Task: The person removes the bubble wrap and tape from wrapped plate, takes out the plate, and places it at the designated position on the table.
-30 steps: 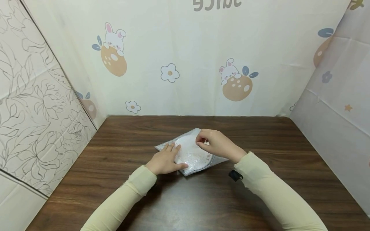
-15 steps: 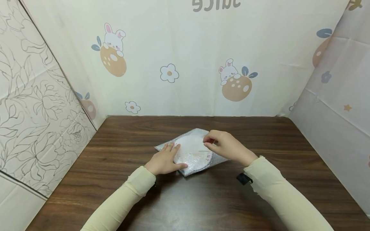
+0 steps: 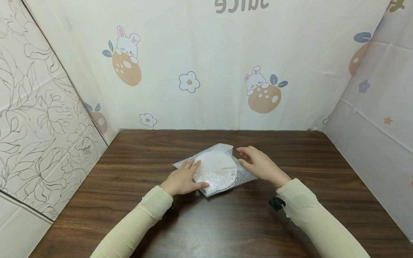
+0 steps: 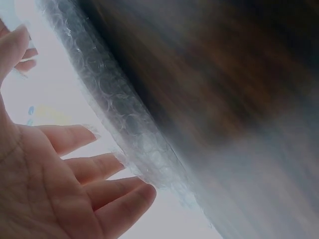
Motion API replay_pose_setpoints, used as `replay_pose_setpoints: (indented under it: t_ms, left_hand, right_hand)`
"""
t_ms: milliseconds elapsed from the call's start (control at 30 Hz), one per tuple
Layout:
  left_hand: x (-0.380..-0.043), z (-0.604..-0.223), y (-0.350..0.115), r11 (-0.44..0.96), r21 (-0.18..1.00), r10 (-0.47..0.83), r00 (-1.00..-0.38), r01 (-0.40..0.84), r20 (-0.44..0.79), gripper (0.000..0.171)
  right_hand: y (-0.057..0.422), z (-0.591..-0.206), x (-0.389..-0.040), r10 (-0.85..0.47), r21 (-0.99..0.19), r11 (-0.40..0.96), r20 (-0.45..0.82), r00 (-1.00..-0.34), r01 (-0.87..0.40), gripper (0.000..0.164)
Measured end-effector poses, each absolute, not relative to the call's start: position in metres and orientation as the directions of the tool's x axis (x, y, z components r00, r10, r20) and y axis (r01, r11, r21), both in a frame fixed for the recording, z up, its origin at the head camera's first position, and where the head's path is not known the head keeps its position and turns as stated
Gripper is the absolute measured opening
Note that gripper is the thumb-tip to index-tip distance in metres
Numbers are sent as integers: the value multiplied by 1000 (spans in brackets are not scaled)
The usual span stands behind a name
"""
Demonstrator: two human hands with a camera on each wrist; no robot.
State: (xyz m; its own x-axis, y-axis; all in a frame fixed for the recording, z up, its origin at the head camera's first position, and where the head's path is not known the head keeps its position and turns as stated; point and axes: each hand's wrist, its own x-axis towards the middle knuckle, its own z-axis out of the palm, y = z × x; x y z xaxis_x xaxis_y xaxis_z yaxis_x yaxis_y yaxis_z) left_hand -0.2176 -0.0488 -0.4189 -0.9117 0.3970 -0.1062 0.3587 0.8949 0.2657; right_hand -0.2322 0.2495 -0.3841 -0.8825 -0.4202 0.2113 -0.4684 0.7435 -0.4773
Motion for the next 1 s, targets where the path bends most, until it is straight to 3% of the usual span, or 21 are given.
replay_pose_setpoints:
  t_ms: [533,1000]
  left_hand:
    - [-218,-420,-50,887,280,406,-909,366,-96,97]
    - [-219,-420,-52,881,296,412,-906,368,-101,94]
  right_hand:
    - [235,-416,-235,-499,-465,788,-100,-861,-403,92]
    - [220,-417,-230,-488,-335,842,-138,-862,-423,85]
